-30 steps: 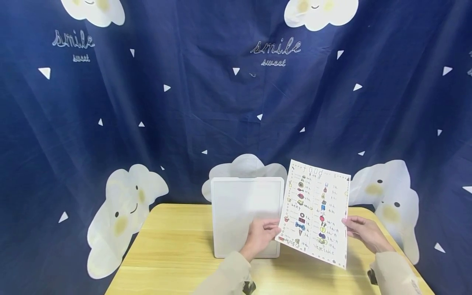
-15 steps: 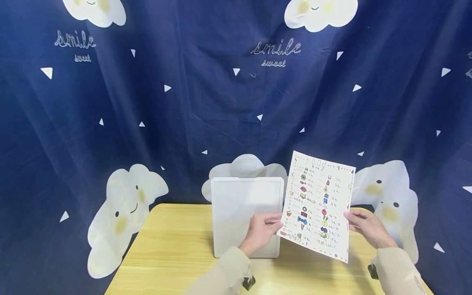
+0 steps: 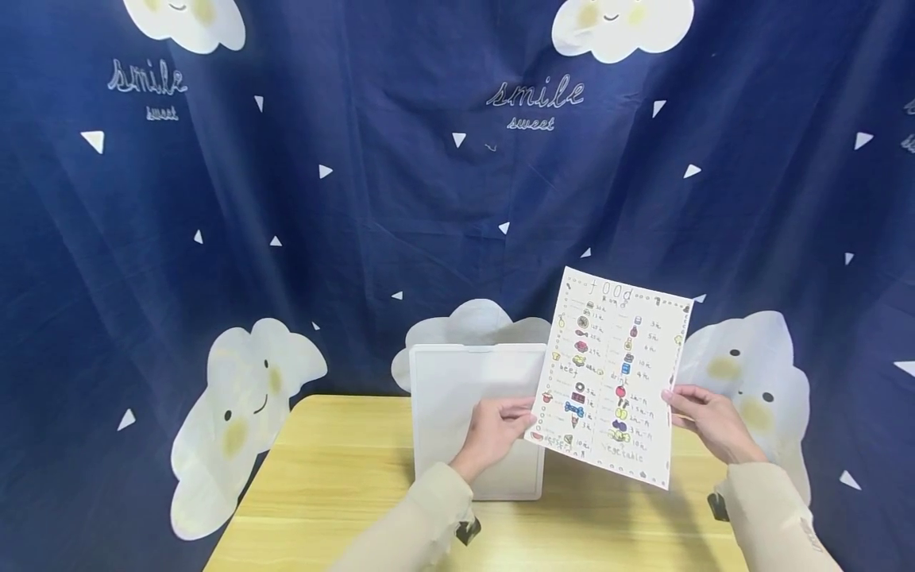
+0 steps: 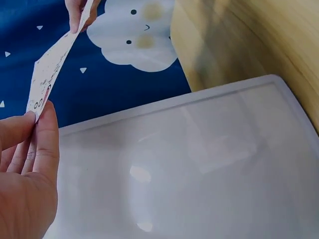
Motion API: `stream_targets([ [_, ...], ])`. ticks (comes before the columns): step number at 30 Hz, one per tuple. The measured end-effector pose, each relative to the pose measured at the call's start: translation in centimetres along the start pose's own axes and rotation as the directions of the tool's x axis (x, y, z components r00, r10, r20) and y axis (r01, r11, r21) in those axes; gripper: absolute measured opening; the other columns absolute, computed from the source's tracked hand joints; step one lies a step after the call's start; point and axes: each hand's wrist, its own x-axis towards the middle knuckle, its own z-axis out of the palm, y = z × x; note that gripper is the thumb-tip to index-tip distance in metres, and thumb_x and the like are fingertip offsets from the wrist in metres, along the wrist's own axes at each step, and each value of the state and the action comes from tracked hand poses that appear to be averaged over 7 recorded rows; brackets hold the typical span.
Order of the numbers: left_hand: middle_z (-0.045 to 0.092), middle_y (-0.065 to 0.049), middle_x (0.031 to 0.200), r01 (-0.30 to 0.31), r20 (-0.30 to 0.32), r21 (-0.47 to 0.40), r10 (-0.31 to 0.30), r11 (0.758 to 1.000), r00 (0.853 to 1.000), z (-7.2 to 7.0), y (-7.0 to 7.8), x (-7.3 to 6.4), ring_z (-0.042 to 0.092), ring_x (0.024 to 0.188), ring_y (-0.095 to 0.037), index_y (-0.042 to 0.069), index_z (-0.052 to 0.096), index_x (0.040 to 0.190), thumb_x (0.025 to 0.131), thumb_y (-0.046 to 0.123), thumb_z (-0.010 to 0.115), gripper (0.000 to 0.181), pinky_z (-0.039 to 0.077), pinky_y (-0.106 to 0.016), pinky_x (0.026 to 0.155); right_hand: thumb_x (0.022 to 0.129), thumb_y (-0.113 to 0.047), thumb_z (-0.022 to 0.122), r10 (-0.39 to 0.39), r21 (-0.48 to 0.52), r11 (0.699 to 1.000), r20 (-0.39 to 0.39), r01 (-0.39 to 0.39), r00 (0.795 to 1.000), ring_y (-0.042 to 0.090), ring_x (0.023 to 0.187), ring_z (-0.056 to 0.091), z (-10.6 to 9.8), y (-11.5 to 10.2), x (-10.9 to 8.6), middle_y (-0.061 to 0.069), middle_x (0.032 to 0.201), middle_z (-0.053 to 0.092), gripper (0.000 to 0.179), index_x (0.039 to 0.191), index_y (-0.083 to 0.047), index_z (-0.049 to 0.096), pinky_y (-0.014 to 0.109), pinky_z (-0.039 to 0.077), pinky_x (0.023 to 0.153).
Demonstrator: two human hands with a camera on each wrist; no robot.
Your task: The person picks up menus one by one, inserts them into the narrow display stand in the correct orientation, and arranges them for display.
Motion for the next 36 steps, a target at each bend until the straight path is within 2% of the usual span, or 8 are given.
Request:
stream_targets([
  [8,0.075,-0.017,0.096,-0.001,-0.045,0.014,0.001,1.0,0.999,-1.7,0.6,0.6,0.074,0.081,-0.021,-0.003,0.071,0.114,0.086,-0.004,0.073,0.028,0.061,-0.023,0.064,0.097,-0.008,0.066,-0.033,0.039,0.999,0.03,0.031,0.999,0.009,0.082,0.069,0.8,-1.6,0.7,-0.007,0.09,0.069,0.006,0.093,-0.012,0.068,0.024,0.06,0.078],
  [16,0.074,-0.019,0.096,-0.012,-0.093,0.057,0.017,0.998,0.996,-4.6,0.7,0.7,0.074,0.083,-0.025,-0.004,0.071,0.115,0.088,-0.004,0.072,0.028,0.061,-0.023,0.064,0.094,0.002,0.067,-0.052,0.092,0.995,0.085,0.044,0.995,0.009,0.082,0.069,3.1,-3.0,1.6,-0.002,0.088,0.069,0.007,0.09,-0.004,0.066,0.026,0.06,0.079],
  [19,0.074,-0.02,0.096,-0.01,-0.103,0.06,0.016,0.998,0.995,-5.9,0.7,0.7,0.074,0.085,-0.027,-0.005,0.071,0.116,0.088,-0.004,0.072,0.027,0.061,-0.024,0.065,0.093,0.0,0.068,-0.049,0.073,0.996,0.095,0.042,0.994,0.01,0.081,0.07,4.2,-3.5,2.0,0.0,0.088,0.069,0.004,0.092,0.002,0.065,0.027,0.06,0.079],
  [23,0.074,-0.021,0.097,-0.007,-0.117,0.069,0.015,0.998,0.993,-7.1,0.7,0.8,0.074,0.086,-0.028,-0.006,0.07,0.116,0.089,-0.003,0.072,0.027,0.061,-0.025,0.067,0.092,-0.004,0.072,-0.048,0.036,0.998,0.099,0.045,0.994,0.012,0.081,0.071,5.2,-4.0,2.7,0.0,0.089,0.069,0.014,0.095,0.006,0.062,0.029,0.061,0.079],
  [29,0.074,-0.02,0.097,0.006,-0.143,0.112,0.01,0.994,0.99,-8.3,0.8,1.0,0.074,0.086,-0.027,-0.004,0.071,0.116,0.089,-0.002,0.073,0.027,0.061,-0.025,0.067,0.093,-0.003,0.07,-0.067,0.039,0.997,0.1,0.064,0.993,0.011,0.083,0.071,6.3,-4.4,3.4,-0.002,0.089,0.069,0.007,0.091,0.0,0.064,0.029,0.061,0.08],
  [36,0.074,-0.017,0.097,0.033,-0.174,0.129,-0.01,0.991,0.985,-9.3,1.1,1.2,0.074,0.086,-0.024,-0.003,0.072,0.115,0.088,-0.001,0.074,0.028,0.062,-0.026,0.069,0.094,-0.003,0.068,-0.133,0.005,0.991,0.118,0.133,0.984,0.01,0.084,0.07,7.3,-6.0,4.4,-0.002,0.09,0.069,0.006,0.088,-0.004,0.066,0.031,0.061,0.08],
])
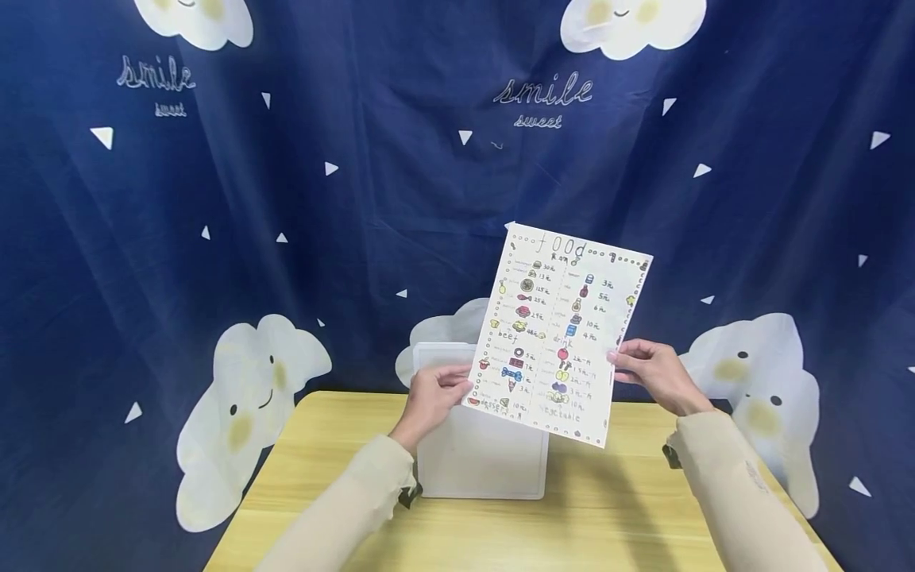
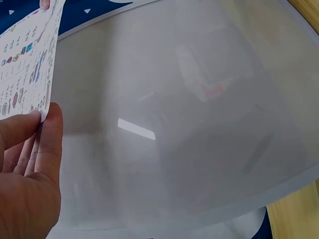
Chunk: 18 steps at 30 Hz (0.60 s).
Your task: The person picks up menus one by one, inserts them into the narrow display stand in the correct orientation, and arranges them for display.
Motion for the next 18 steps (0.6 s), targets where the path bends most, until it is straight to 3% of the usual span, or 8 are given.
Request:
stream_targets([
  [5,0.074,-0.018,0.095,0.0,-0.006,-0.02,0.0,1.0,1.0,-0.4,0.4,0.4,0.074,0.086,-0.025,-0.005,0.073,0.109,0.086,-0.003,0.074,0.023,0.062,-0.027,0.069,0.095,-0.002,0.066,0.0,-0.015,1.0,0.012,0.0,1.0,0.01,0.084,0.07,0.1,-0.8,0.7,-0.002,0.089,0.069,0.005,0.092,0.002,0.066,0.03,0.061,0.08],
  [9,0.075,-0.017,0.093,-0.013,-0.026,0.013,0.013,1.0,1.0,-0.8,1.0,1.0,0.074,0.084,-0.024,-0.004,0.073,0.106,0.086,-0.002,0.075,0.02,0.062,-0.027,0.069,0.095,-0.002,0.067,-0.016,-0.029,0.999,0.018,0.017,1.0,0.01,0.083,0.07,0.3,-1.4,1.2,-0.002,0.089,0.07,0.01,0.096,0.007,0.064,0.029,0.061,0.08],
  [13,0.075,-0.015,0.094,-0.005,-0.053,0.037,0.007,0.999,0.999,-1.2,1.7,1.7,0.074,0.084,-0.022,-0.003,0.074,0.108,0.087,0.001,0.076,0.021,0.062,-0.027,0.069,0.094,0.0,0.067,-0.036,-0.029,0.999,0.024,0.037,0.999,0.01,0.082,0.07,0.5,-2.1,1.5,-0.001,0.09,0.07,0.001,0.094,0.001,0.067,0.029,0.061,0.078],
  [18,0.075,-0.015,0.094,0.036,-0.058,0.024,-0.035,0.999,0.998,-1.6,2.2,2.6,0.074,0.083,-0.021,-0.004,0.074,0.109,0.087,0.001,0.076,0.022,0.062,-0.026,0.07,0.094,0.001,0.067,-0.028,-0.021,0.999,0.033,0.029,0.999,0.01,0.081,0.07,0.9,-2.7,1.9,-0.001,0.089,0.069,0.003,0.094,-0.001,0.068,0.027,0.061,0.077],
])
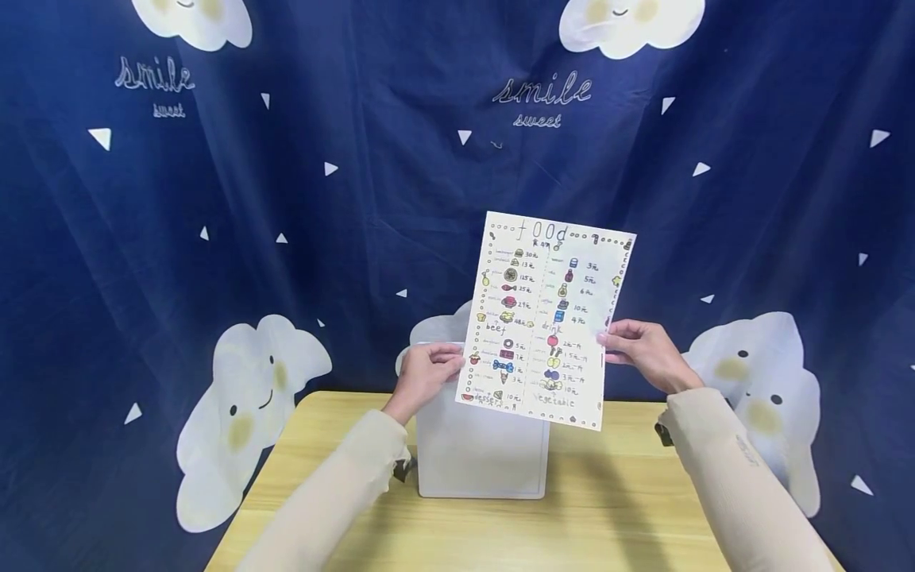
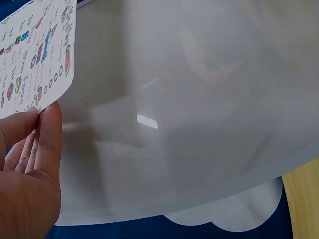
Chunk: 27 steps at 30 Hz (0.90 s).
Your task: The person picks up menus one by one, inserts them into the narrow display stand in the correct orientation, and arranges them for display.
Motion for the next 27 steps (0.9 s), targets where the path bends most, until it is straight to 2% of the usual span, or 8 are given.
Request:
stream_targets([
  [3,0.075,-0.015,0.094,0.006,-0.012,0.017,-0.006,1.0,1.0,-0.2,0.4,0.6,0.074,0.084,-0.022,-0.004,0.074,0.108,0.087,0.002,0.076,0.023,0.062,-0.026,0.069,0.093,0.002,0.067,0.001,0.01,1.0,0.008,-0.001,1.0,0.01,0.08,0.07,0.3,-0.2,0.2,-0.002,0.088,0.069,0.004,0.094,-0.002,0.067,0.028,0.061,0.077],
  [8,0.076,-0.015,0.093,-0.025,-0.059,0.069,0.029,0.997,0.998,-0.8,1.4,1.8,0.074,0.084,-0.022,-0.003,0.075,0.107,0.086,0.003,0.077,0.022,0.061,-0.025,0.067,0.094,0.001,0.066,-0.004,-0.01,1.0,0.018,0.004,1.0,0.011,0.081,0.07,0.9,-0.4,0.6,-0.002,0.089,0.069,0.005,0.097,0.004,0.065,0.029,0.061,0.078],
  [16,0.074,-0.02,0.094,-0.029,-0.056,-0.02,0.027,0.999,0.998,-1.5,2.6,3.5,0.075,0.08,-0.025,-0.007,0.073,0.107,0.085,-0.002,0.077,0.023,0.062,-0.026,0.067,0.095,0.001,0.064,-0.002,-0.038,0.999,0.036,0.003,0.999,0.012,0.083,0.071,1.4,-0.6,0.8,-0.003,0.089,0.07,0.014,0.103,0.012,0.061,0.03,0.061,0.079],
  [27,0.075,-0.018,0.098,-0.039,-0.077,0.01,0.04,0.999,0.996,-2.3,4.4,5.2,0.075,0.082,-0.024,-0.004,0.073,0.111,0.088,0.004,0.075,0.024,0.062,-0.026,0.069,0.092,-0.004,0.071,0.019,-0.05,0.999,0.085,-0.015,0.996,0.015,0.083,0.072,2.2,-1.2,1.3,0.004,0.091,0.073,0.021,0.104,0.011,0.063,0.034,0.061,0.08],
])
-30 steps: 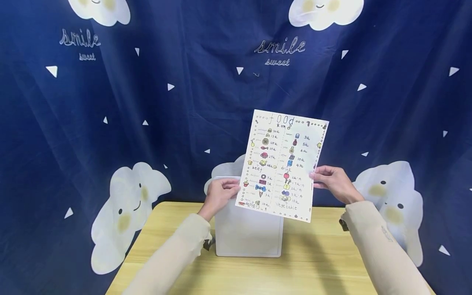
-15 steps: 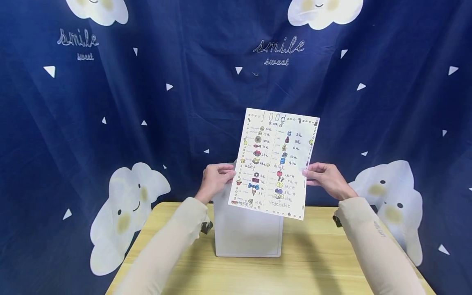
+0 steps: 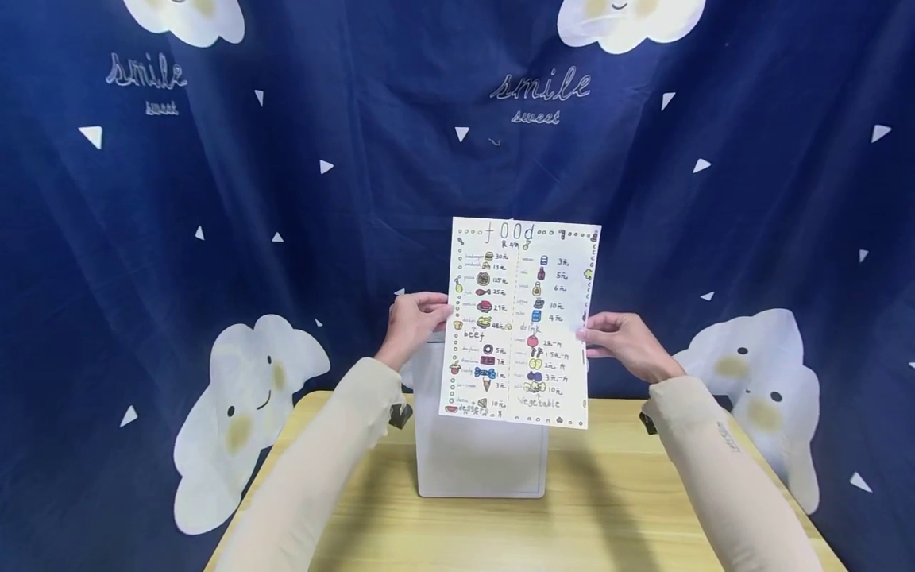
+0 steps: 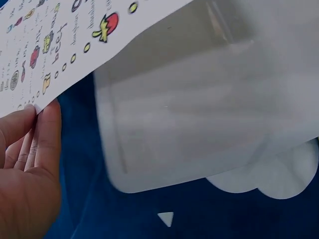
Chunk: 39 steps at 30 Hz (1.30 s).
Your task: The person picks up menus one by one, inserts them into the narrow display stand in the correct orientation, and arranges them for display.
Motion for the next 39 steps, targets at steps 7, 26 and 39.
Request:
stream_targets([
  [7,0.075,-0.017,0.098,-0.028,-0.021,0.013,0.028,1.0,0.999,-0.3,1.5,0.8,0.074,0.083,-0.024,-0.003,0.074,0.11,0.089,0.005,0.075,0.023,0.062,-0.028,0.07,0.092,-0.005,0.071,0.031,-0.054,0.998,0.012,-0.03,0.999,0.016,0.082,0.072,0.3,-0.4,0.1,0.009,0.093,0.072,0.03,0.109,0.016,0.059,0.037,0.06,0.082],
  [26,0.074,-0.017,0.095,0.074,-0.005,-0.102,-0.075,0.992,0.997,-1.0,2.6,1.3,0.067,0.067,-0.008,-0.007,0.072,0.104,0.091,0.006,0.074,0.019,0.06,-0.02,0.064,0.092,-0.005,0.072,0.077,-0.011,0.997,0.047,-0.077,0.996,0.021,0.082,0.072,0.3,0.5,0.6,0.009,0.093,0.073,0.024,0.107,0.012,0.062,0.036,0.061,0.08],
  [39,0.071,-0.026,0.103,0.054,-0.044,-0.244,-0.067,0.968,0.997,-1.6,2.8,1.5,0.067,0.067,-0.007,-0.014,0.067,0.111,0.093,0.0,0.069,0.023,0.061,-0.023,0.07,0.091,-0.007,0.073,0.104,-0.094,0.991,0.128,-0.092,0.986,0.028,0.089,0.073,0.6,2.1,-0.2,0.015,0.101,0.073,0.026,0.109,0.01,0.066,0.044,0.06,0.086],
])
